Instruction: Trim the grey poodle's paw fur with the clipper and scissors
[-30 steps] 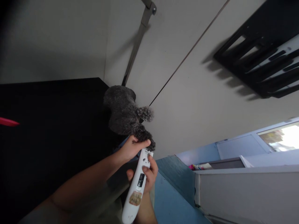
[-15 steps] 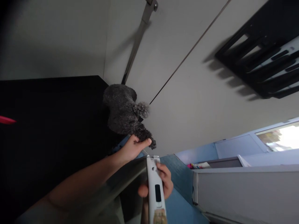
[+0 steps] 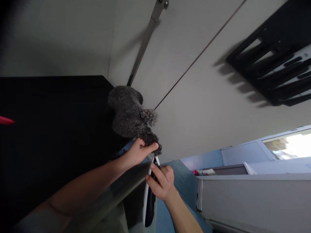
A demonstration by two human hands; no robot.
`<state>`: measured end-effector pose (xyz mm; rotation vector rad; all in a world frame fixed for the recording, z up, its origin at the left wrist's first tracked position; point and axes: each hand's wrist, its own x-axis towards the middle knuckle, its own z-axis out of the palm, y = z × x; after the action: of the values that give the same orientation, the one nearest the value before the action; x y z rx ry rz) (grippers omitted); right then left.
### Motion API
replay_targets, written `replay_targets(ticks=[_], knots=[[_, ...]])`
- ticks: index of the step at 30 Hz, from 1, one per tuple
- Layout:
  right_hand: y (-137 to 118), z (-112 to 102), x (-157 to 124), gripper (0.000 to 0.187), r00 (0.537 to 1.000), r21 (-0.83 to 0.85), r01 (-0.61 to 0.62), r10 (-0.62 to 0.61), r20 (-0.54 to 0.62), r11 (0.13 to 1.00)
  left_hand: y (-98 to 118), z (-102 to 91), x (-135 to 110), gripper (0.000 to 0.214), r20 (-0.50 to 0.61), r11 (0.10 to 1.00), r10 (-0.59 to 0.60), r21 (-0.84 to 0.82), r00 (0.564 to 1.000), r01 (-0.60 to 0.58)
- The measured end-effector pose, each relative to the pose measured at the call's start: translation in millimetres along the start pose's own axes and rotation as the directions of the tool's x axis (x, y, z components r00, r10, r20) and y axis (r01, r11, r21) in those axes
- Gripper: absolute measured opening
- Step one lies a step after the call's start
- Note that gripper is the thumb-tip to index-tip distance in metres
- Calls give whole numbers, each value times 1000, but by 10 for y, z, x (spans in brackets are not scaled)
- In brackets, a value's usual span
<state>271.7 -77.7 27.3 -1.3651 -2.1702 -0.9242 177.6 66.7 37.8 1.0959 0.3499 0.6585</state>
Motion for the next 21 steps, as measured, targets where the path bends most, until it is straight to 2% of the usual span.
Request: replay_targets(ticks=[9, 13, 16, 18, 19, 21], knots=[[52, 55, 32, 16, 1000, 45, -10, 10, 19, 999, -85, -26, 14, 49, -24, 997, -61, 47, 998, 62], [74, -45, 70, 22, 986, 122, -79, 60, 154, 989, -98, -61, 10, 42, -29, 996, -84, -1, 996, 84], [109, -155, 116, 25, 954, 189, -183, 127, 271, 965, -122, -78, 22, 34, 7, 995, -93, -41, 996, 93], [121, -183, 123, 21, 935, 251, -260, 179, 306, 932, -149, -79, 35, 31, 7, 994, -99, -39, 995, 100], [115, -173, 110, 21, 934, 296, -294, 206, 293, 909, -164, -76, 39, 32, -9, 994, -108, -27, 994, 108], [70, -108, 43, 31, 939, 353, -339, 292, 180, 872, -190, -64, 42, 33, -48, 991, -130, 5, 990, 131]])
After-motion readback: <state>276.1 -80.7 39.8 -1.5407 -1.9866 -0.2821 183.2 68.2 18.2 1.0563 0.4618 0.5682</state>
